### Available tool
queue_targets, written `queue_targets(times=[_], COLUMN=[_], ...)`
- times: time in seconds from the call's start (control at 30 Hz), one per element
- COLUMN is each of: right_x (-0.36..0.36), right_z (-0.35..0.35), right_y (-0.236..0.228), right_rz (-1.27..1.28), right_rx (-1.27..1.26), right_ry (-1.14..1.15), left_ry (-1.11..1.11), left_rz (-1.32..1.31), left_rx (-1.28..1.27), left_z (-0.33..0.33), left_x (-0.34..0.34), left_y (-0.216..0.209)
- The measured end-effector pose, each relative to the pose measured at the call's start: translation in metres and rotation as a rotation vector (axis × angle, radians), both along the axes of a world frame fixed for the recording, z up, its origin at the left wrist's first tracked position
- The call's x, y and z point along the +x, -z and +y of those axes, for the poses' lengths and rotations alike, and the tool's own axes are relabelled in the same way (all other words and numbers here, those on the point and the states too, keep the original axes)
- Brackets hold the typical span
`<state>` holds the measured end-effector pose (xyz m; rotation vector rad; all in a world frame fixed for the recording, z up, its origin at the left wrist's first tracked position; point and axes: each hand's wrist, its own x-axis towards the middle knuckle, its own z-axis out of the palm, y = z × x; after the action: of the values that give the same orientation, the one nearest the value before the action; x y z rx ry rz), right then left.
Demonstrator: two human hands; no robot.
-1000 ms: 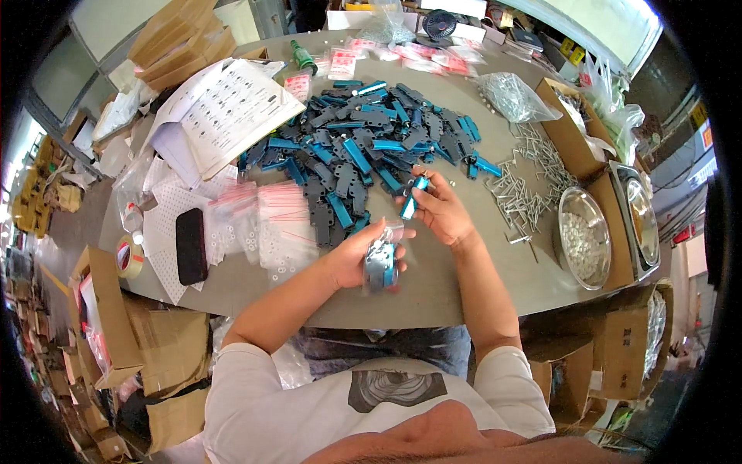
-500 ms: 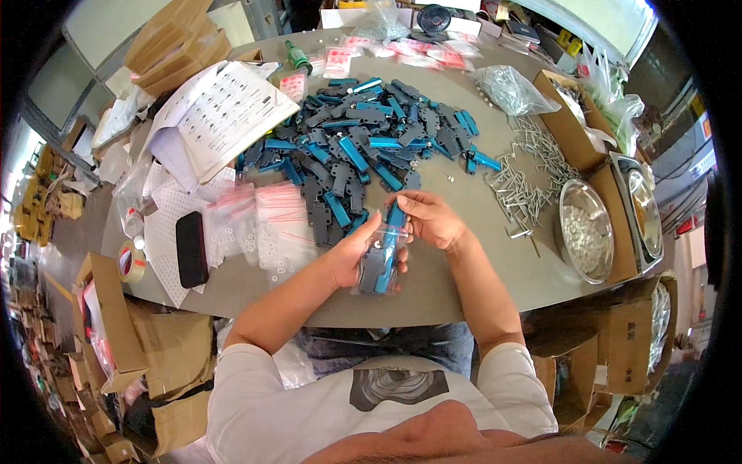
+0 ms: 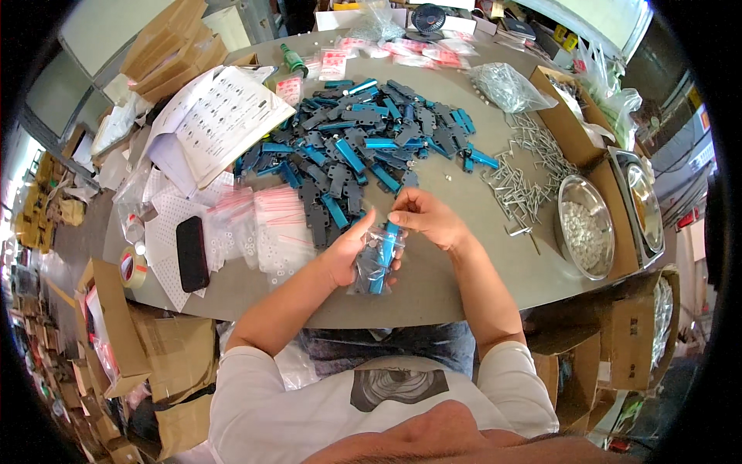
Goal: The person repeatedly picks up small blue and gray plastic components from a pile on the table, places them into small clear plastic bags, and sets the filled bags aside. The person also handles metal fasteners and occasionally moves items on the table to continue the packing process.
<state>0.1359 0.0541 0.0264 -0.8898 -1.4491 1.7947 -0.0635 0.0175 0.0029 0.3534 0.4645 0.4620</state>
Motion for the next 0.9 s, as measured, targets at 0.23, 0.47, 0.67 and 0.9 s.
queue_targets(times=[0.23, 0.47, 0.67, 0.9], right_x=[-0.003, -0.001, 0.014, 0.020], right_z=[-0.001, -0.005, 0.004, 0.009], right_y=[0.002, -0.002, -0.006, -0.010], right_rz=[-0.024, 0.005, 0.092, -0.034], right_rx=[-0.023, 0.108, 0.100, 0.156], right_ry=[-0.044, -0.276, -0.164, -0.053], left_ry=[0.030, -0.019, -0.003, 0.005], left_rz=[-0.027, -0.044, -0.126, 0.191], left_rx=[-0.084, -0.090, -0.044, 0.389], left_z=[0.001, 0.001, -0.003, -0.008], left_x=[-0.002, -0.004, -0.004, -0.003], left_y=[0.003, 0.004, -0.019, -0.013])
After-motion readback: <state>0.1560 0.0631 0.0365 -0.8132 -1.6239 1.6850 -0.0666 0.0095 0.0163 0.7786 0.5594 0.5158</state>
